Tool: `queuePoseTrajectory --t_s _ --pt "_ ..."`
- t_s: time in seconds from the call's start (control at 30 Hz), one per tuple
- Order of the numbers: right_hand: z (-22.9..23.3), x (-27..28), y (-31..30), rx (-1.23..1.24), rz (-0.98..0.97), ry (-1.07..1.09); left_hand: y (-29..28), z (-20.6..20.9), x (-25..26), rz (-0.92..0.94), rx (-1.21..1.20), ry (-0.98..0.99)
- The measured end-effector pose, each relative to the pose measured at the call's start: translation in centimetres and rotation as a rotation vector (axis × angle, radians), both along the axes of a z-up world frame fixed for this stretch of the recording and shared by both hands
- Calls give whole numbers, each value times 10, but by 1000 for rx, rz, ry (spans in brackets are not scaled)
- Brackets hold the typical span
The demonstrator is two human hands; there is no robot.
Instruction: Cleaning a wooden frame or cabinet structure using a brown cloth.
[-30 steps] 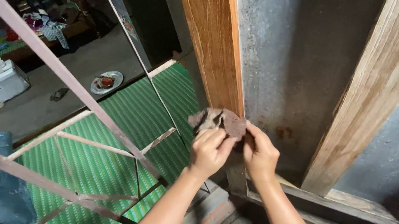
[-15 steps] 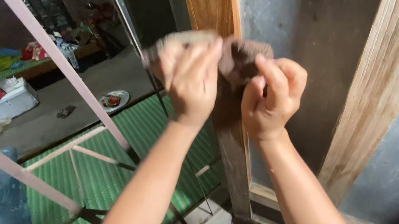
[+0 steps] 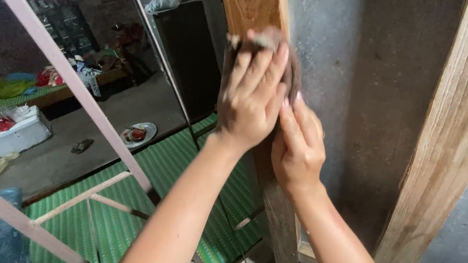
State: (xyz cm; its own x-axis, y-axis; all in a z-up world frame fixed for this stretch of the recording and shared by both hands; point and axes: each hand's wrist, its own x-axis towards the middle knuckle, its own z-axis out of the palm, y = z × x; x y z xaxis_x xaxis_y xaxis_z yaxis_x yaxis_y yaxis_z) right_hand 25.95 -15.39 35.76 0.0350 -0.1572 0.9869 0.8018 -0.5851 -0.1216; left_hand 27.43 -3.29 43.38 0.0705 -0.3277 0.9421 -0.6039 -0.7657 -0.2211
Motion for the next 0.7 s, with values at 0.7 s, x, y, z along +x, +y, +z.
queuePoseTrajectory --t_s 0.7 --pt "-217 -25 -7 24 -94 326 -4 -271 -4 -82 -96 211"
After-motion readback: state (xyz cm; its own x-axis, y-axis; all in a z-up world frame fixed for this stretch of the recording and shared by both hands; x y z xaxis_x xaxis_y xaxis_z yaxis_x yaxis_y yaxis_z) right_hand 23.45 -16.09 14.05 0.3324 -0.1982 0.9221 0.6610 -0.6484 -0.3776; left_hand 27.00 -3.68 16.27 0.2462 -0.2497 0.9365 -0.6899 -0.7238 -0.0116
